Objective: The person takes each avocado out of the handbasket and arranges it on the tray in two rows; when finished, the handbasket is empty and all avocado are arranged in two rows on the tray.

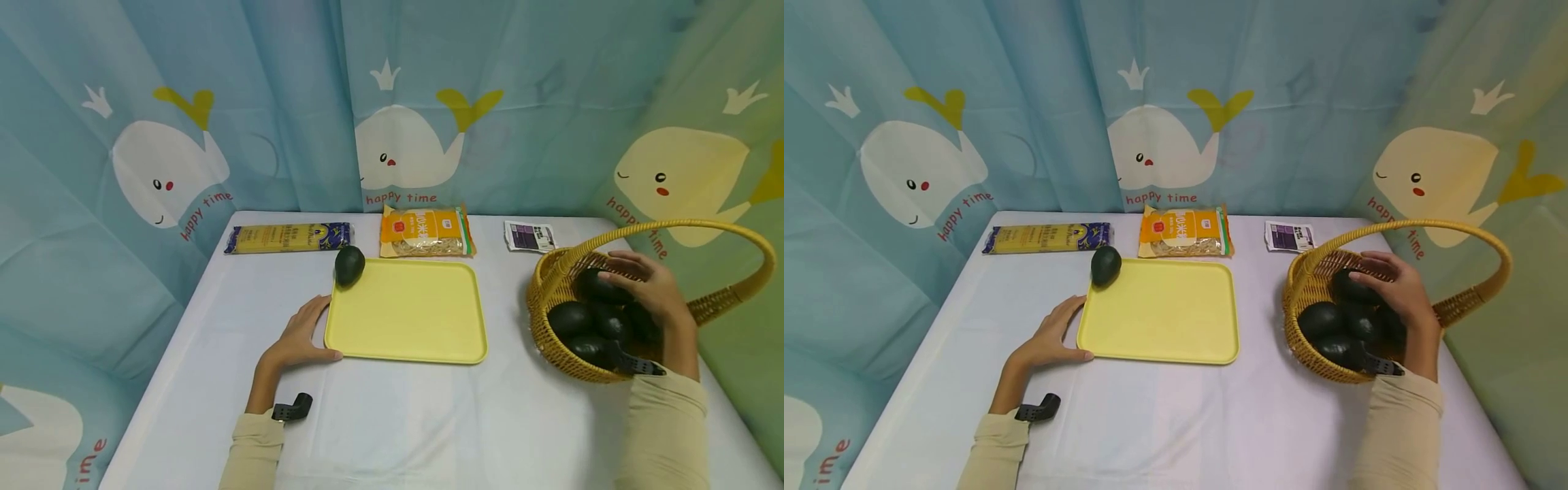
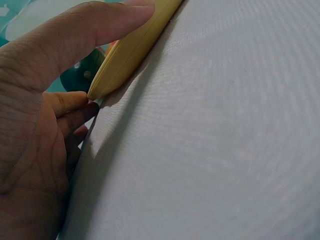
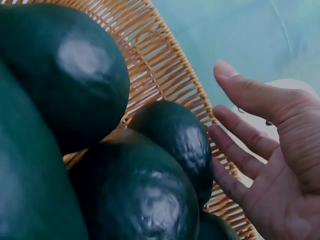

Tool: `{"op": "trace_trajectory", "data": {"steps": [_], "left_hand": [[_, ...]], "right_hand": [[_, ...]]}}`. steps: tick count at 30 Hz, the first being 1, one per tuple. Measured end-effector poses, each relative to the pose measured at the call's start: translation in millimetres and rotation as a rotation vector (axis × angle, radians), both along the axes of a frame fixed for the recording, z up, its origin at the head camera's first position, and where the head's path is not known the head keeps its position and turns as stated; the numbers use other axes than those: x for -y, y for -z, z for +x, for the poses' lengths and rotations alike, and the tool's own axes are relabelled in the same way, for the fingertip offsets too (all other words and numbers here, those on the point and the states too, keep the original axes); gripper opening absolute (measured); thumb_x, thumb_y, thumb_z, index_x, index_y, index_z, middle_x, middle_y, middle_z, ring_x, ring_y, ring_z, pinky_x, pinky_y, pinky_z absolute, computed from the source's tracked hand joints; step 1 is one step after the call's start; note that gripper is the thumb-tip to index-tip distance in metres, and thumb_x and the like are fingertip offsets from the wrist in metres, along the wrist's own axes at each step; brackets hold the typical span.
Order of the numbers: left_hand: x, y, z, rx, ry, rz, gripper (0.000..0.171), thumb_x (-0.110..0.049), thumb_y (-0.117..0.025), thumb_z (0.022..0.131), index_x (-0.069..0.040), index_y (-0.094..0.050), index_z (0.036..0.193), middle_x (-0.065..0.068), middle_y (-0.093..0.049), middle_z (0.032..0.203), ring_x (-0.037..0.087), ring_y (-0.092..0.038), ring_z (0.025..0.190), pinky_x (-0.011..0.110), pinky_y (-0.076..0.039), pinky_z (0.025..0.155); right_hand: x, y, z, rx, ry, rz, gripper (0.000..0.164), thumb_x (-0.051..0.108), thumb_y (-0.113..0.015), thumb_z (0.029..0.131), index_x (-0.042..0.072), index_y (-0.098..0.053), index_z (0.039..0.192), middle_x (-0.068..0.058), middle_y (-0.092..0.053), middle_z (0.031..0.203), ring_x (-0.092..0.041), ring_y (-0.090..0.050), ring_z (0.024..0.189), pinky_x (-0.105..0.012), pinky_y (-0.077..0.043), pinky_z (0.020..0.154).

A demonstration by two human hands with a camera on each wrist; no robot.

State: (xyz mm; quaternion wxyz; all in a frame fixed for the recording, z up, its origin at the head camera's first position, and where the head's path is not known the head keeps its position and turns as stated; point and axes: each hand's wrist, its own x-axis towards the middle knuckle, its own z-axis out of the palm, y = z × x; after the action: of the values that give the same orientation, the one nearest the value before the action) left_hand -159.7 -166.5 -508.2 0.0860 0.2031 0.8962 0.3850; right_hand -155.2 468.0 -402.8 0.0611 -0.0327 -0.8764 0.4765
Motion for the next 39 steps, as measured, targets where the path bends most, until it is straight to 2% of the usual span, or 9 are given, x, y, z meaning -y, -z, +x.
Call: {"op": "trace_trajectory", "data": {"steps": [5, 13, 20, 22, 24, 27, 29, 31, 39], "left_hand": [[0.3, 0.9, 0.4, 0.0, -0.003, 0.008, 0.115, -0.05, -0.085, 0.062, -0.015, -0.027, 0.154, 0.012, -0.025, 0.161, 0.035, -0.014, 0.15, 0.065, -0.014, 0.117], [0.4, 1.7, 1.0, 0.014, -0.007, 0.011, 0.115, -0.05, -0.085, 0.062, -0.015, -0.026, 0.155, 0.012, -0.024, 0.161, 0.035, -0.013, 0.151, 0.065, -0.013, 0.117], [0.1, 2.5, 0.1, 0.015, -0.009, 0.007, 0.116, -0.05, -0.085, 0.062, -0.015, -0.025, 0.155, 0.012, -0.023, 0.162, 0.035, -0.013, 0.151, 0.065, -0.013, 0.117], [0.2, 3.1, -0.7, 0.016, -0.009, 0.006, 0.116, -0.049, -0.085, 0.062, -0.015, -0.025, 0.155, 0.012, -0.022, 0.162, 0.035, -0.013, 0.151, 0.065, -0.012, 0.117], [0.2, 3.6, -1.4, 0.014, -0.008, 0.001, 0.116, -0.049, -0.085, 0.063, -0.015, -0.024, 0.155, 0.012, -0.022, 0.162, 0.035, -0.013, 0.151, 0.064, -0.012, 0.117], [-0.2, 3.4, -1.9, 0.009, -0.009, 0.003, 0.116, -0.049, -0.085, 0.063, -0.015, -0.024, 0.155, 0.012, -0.022, 0.162, 0.035, -0.013, 0.151, 0.064, -0.012, 0.117], [-0.3, 2.9, -1.8, 0.008, -0.01, 0.003, 0.116, -0.05, -0.085, 0.062, -0.015, -0.025, 0.155, 0.013, -0.023, 0.162, 0.035, -0.013, 0.151, 0.065, -0.012, 0.117], [-0.3, 2.4, -1.7, 0.012, -0.009, 0.005, 0.117, -0.05, -0.085, 0.062, -0.014, -0.025, 0.155, 0.013, -0.023, 0.162, 0.035, -0.013, 0.151, 0.065, -0.012, 0.117], [-0.5, 2.0, -2.4, 0.015, -0.012, -0.005, 0.116, -0.05, -0.085, 0.062, -0.016, -0.025, 0.155, 0.011, -0.023, 0.162, 0.034, -0.013, 0.151, 0.064, -0.012, 0.118]], "right_hand": [[-5.6, 4.2, -1.7, 0.04, -0.025, 0.018, 0.042, 0.015, -0.068, 0.092, 0.017, -0.056, 0.132, 0.037, -0.059, 0.104, 0.018, -0.055, 0.094, -0.001, -0.04, 0.073], [-8.7, 7.8, -10.5, 0.163, -0.074, 0.143, 0.057, 0.028, -0.067, 0.093, 0.004, -0.045, 0.14, 0.037, -0.052, 0.104, 0.022, -0.05, 0.091, -0.002, -0.039, 0.07], [-7.2, 10.3, -20.5, 0.199, -0.133, 0.209, 0.064, 0.031, -0.068, 0.092, -0.002, -0.043, 0.141, 0.041, -0.05, 0.1, 0.023, -0.048, 0.09, -0.002, -0.037, 0.071], [-6.6, 10.9, -22.9, 0.216, -0.148, 0.23, 0.065, 0.031, -0.068, 0.092, -0.002, -0.041, 0.141, 0.035, -0.051, 0.105, 0.022, -0.046, 0.091, -0.003, -0.037, 0.072], [-6.3, 11.6, -25.1, 0.243, -0.157, 0.261, 0.066, 0.032, -0.067, 0.093, -0.001, -0.04, 0.143, 0.018, -0.056, 0.118, 0.017, -0.045, 0.094, -0.003, -0.036, 0.072], [-6.1, 12.2, -28.7, 0.28, -0.177, 0.296, 0.068, 0.032, -0.065, 0.094, -0.003, -0.036, 0.145, -0.018, -0.048, 0.137, -0.011, -0.052, 0.111, -0.006, -0.035, 0.073], [-5.8, 12.3, -31.0, 0.302, -0.193, 0.311, 0.069, 0.032, -0.064, 0.095, -0.005, -0.033, 0.145, -0.034, -0.037, 0.142, -0.034, -0.047, 0.118, -0.01, -0.037, 0.073], [-4.7, 12.0, -32.5, 0.32, -0.212, 0.31, 0.07, 0.031, -0.064, 0.095, -0.007, -0.032, 0.145, -0.04, -0.032, 0.143, -0.05, -0.039, 0.122, -0.015, -0.038, 0.074], [-0.7, 15.7, -28.9, 0.438, -0.23, 0.276, 0.077, 0.039, -0.059, 0.097, -0.005, -0.023, 0.149, -0.042, -0.024, 0.144, -0.043, -0.041, 0.113, -0.035, -0.049, 0.069]]}}
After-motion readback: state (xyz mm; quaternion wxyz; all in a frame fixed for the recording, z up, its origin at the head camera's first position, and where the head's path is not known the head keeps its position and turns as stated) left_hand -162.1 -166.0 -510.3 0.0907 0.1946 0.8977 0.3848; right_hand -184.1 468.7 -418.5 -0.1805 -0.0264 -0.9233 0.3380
